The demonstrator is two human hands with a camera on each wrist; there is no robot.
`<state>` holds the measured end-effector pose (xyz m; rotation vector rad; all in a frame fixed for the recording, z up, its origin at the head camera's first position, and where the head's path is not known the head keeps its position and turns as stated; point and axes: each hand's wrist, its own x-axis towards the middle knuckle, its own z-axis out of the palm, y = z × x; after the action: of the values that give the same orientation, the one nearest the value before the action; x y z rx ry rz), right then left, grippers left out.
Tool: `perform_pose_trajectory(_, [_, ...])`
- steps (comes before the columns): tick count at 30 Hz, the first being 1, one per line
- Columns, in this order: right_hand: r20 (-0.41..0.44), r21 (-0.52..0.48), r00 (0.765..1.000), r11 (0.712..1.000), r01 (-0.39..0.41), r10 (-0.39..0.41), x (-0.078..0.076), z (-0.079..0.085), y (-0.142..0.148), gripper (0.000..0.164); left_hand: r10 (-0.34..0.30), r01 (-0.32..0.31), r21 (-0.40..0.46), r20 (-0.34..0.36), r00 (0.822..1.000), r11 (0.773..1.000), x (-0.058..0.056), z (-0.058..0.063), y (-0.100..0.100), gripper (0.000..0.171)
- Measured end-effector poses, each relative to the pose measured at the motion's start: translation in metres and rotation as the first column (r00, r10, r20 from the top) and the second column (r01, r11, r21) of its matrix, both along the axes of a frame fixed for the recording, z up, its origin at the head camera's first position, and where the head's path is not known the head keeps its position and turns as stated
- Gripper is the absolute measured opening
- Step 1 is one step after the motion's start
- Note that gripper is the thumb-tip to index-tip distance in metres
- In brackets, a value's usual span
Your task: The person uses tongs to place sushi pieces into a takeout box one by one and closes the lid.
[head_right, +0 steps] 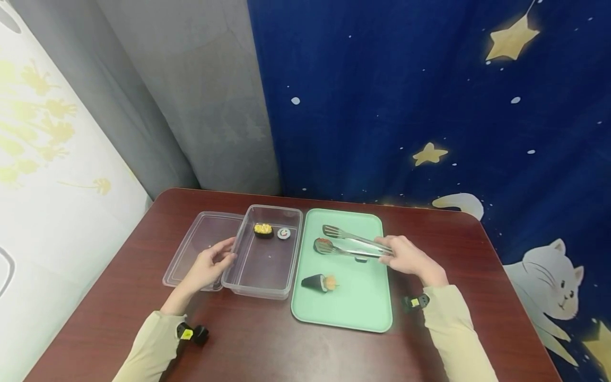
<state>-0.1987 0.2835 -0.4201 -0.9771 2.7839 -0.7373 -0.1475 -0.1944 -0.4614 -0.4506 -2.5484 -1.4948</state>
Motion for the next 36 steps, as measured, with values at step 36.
perform_pose_trajectory(36, [0.057,-0.083,0.998,0.996,0.033,-0.029,-0.001,-0.015,0.002,0.041,-0.008,0.007,0.015,0.043,0.999,1.000,-0.004,-0.005,-0.003,0.041])
